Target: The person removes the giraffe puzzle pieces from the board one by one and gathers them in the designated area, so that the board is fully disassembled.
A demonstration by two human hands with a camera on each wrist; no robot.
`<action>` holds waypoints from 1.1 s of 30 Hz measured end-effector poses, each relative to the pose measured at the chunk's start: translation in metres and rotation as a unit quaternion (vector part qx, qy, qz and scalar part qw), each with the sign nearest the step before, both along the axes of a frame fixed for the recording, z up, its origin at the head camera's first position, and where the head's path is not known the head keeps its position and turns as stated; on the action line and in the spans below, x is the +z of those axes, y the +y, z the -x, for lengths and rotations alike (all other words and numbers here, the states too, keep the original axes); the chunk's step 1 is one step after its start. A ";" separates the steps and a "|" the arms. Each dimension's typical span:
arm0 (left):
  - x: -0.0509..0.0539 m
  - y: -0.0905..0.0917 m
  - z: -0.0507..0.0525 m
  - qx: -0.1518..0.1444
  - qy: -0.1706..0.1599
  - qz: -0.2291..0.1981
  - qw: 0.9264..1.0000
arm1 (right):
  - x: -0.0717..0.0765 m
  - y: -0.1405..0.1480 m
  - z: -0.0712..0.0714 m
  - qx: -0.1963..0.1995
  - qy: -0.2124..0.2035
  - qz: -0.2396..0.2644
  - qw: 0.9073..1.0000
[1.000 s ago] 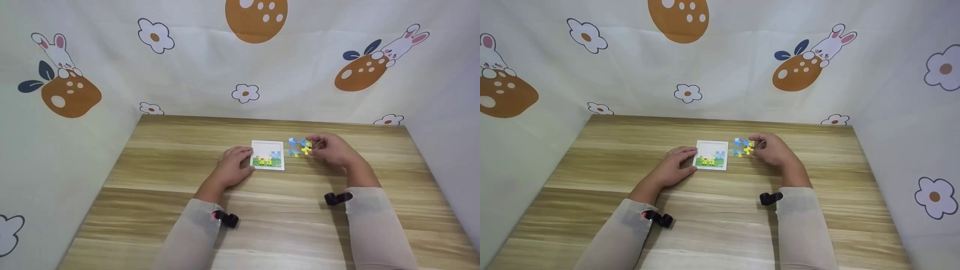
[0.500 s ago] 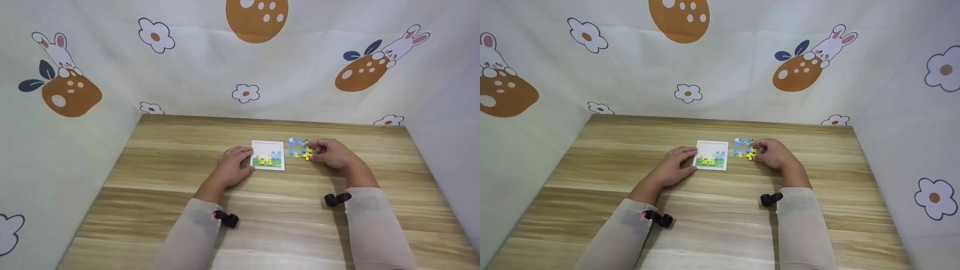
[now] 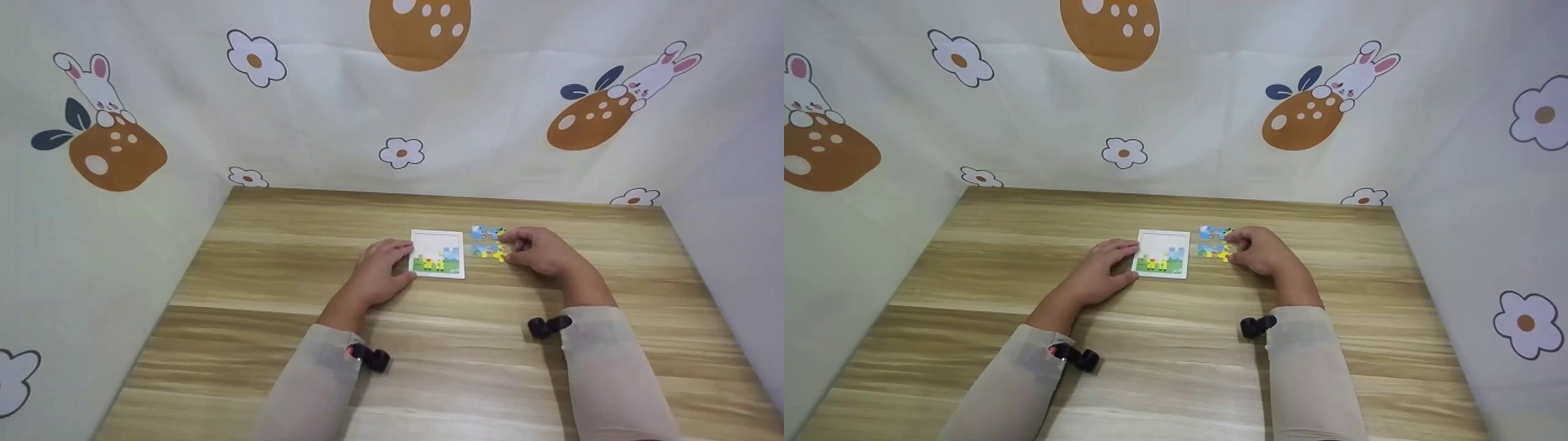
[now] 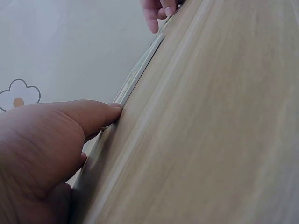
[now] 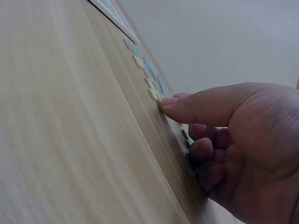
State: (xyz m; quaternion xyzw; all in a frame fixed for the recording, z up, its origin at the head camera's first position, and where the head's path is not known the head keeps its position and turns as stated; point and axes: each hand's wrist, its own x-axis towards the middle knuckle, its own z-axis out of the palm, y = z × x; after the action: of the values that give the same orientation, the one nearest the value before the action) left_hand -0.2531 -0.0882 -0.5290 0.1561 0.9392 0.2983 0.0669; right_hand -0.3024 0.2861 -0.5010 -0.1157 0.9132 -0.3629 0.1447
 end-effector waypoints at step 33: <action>0.002 0.001 -0.001 -0.001 -0.004 -0.002 1.000 | 0.009 -0.099 -0.006 0.045 0.026 -0.020 0.998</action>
State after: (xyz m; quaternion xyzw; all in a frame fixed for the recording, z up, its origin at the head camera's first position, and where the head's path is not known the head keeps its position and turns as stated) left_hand -0.2522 -0.0873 -0.5268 0.1561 0.9383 0.3005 0.0704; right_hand -0.2959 0.1869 -0.4918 -0.1628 0.9175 -0.3350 0.1396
